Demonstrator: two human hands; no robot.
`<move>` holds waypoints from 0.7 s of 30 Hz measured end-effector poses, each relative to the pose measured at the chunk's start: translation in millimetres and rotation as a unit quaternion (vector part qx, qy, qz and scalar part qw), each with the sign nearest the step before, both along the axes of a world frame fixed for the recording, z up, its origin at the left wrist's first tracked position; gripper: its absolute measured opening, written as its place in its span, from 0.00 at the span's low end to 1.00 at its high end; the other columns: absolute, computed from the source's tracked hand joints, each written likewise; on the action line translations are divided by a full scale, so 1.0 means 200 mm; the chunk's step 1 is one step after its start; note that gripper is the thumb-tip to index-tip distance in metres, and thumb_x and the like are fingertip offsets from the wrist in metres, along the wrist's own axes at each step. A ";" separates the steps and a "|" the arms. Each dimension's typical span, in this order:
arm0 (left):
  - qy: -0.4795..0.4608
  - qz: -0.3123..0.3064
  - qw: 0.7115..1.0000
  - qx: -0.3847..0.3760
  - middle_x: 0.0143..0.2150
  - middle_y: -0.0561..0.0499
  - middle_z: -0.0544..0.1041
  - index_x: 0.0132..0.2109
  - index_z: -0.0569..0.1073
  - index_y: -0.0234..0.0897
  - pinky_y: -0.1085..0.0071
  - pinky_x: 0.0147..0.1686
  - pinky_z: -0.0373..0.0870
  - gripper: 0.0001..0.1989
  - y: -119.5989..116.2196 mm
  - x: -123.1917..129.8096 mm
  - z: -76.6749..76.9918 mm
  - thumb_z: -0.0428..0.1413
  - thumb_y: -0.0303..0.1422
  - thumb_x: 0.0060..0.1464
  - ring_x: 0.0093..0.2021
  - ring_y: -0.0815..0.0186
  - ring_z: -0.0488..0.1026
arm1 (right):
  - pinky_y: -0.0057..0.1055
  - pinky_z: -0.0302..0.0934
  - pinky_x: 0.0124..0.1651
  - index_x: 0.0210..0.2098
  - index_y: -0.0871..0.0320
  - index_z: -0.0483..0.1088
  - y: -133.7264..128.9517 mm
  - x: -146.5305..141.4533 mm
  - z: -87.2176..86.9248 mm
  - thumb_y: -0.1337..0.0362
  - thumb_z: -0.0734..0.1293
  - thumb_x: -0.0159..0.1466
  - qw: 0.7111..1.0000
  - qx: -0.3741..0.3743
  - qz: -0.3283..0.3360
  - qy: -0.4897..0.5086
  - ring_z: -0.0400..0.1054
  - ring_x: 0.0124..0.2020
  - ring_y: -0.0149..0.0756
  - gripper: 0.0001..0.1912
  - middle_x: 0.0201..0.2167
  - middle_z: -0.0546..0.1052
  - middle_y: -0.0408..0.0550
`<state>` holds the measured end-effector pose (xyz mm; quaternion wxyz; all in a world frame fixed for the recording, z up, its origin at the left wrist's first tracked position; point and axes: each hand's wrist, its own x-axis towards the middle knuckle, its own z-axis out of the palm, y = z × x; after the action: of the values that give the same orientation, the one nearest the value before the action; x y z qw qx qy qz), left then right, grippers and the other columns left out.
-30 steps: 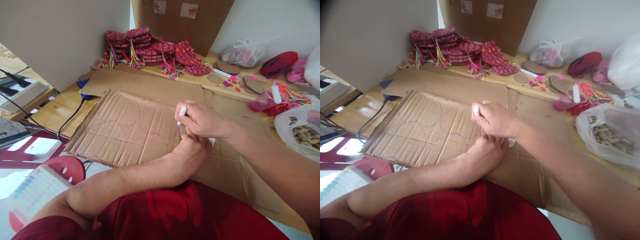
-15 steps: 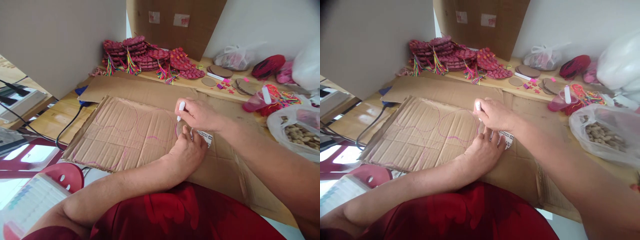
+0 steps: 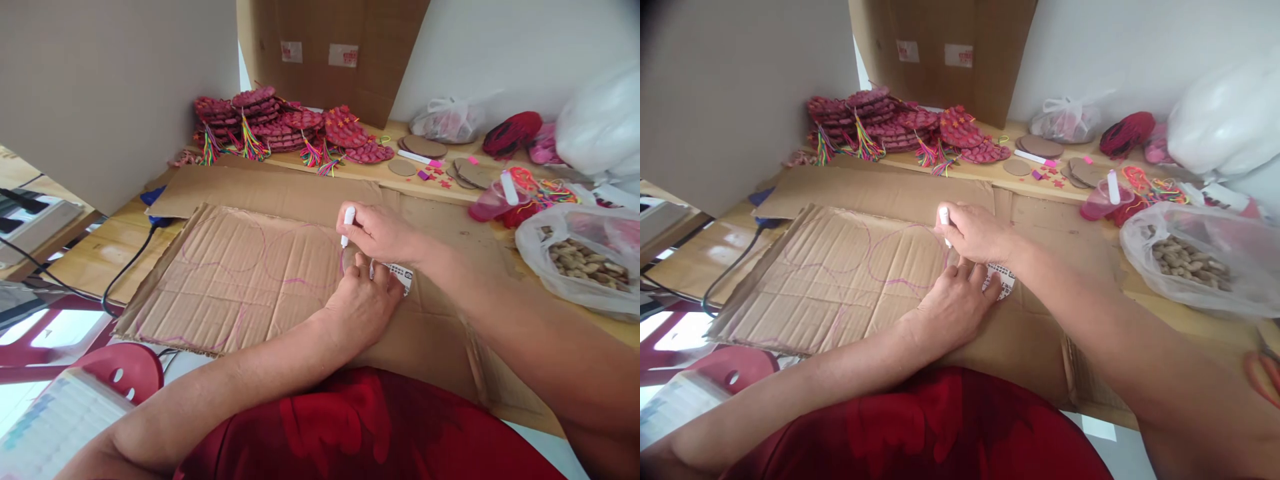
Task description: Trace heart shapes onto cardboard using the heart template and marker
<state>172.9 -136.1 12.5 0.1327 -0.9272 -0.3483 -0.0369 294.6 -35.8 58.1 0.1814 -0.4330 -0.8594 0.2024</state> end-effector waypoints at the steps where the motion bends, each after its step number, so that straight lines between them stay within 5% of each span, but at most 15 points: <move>1: -0.002 -0.001 1.000 0.000 0.57 0.32 0.78 0.64 0.73 0.32 0.56 0.48 0.77 0.20 0.00 0.00 0.00 0.48 0.33 0.71 0.63 0.38 0.75 | 0.34 0.53 0.38 0.33 0.54 0.64 0.00 0.01 0.00 0.63 0.60 0.70 1.000 0.000 -0.005 -0.003 0.65 0.30 0.37 0.08 0.29 0.76 0.46; 21: 0.001 -0.008 0.999 -0.044 0.65 0.30 0.72 0.67 0.68 0.31 0.50 0.54 0.75 0.23 0.02 -0.01 -0.02 0.48 0.34 0.70 0.68 0.33 0.68 | 0.34 0.54 0.37 0.33 0.54 0.64 0.02 0.12 -0.04 0.60 0.61 0.69 0.998 0.024 -0.056 0.022 0.68 0.31 0.38 0.07 0.29 0.78 0.47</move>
<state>171.5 -133.0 7.7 0.0918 -0.9349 -0.3421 -0.0220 318.3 -31.5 49.7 0.2215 -0.4711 -0.8344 0.1809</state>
